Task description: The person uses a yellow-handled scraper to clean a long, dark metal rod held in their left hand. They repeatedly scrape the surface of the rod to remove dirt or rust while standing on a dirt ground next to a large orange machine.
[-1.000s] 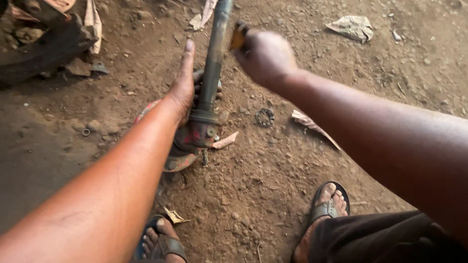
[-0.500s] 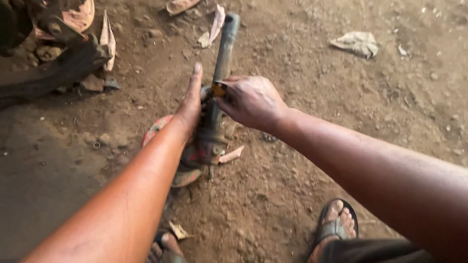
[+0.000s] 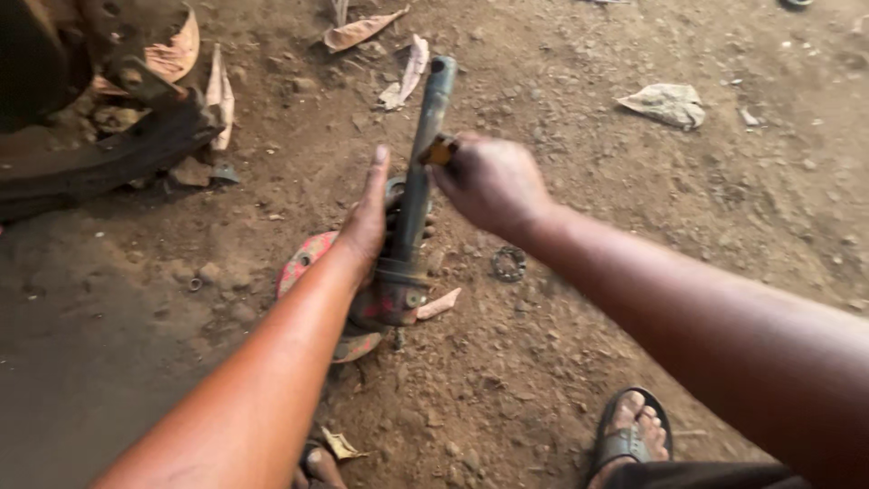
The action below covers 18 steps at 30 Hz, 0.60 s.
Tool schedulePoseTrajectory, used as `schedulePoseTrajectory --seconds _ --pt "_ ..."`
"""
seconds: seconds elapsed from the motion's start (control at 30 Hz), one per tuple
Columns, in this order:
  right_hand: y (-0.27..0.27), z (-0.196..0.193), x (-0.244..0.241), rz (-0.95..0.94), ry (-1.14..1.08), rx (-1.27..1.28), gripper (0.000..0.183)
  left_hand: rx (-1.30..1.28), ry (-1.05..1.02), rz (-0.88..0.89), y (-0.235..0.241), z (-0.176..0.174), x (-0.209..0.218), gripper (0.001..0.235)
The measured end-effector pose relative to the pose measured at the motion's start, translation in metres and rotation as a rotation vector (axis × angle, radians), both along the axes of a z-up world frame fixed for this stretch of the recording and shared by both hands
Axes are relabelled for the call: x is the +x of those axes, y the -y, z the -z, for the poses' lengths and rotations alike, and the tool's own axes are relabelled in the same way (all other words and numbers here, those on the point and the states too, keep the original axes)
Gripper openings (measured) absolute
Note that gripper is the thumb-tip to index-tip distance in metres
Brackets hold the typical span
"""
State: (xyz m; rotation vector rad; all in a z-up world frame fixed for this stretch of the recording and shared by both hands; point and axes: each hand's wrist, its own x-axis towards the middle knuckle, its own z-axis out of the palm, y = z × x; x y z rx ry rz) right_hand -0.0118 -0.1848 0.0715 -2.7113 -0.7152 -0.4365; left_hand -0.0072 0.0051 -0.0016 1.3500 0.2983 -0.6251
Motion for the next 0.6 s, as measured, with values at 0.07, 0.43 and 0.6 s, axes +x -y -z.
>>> schedulePoseTrajectory --seconds 0.07,0.43,0.6 --pt "-0.008 0.006 -0.011 0.021 -0.085 -0.004 0.021 -0.076 -0.035 0.009 0.001 -0.002 -0.003 0.094" --pt "-0.012 0.000 -0.007 -0.046 -0.124 -0.106 0.027 -0.052 -0.013 -0.016 -0.001 0.005 0.003 0.097" --pt "-0.019 0.001 0.002 -0.075 -0.073 0.011 0.026 0.067 0.046 -0.033 -0.001 -0.009 -0.004 0.094"
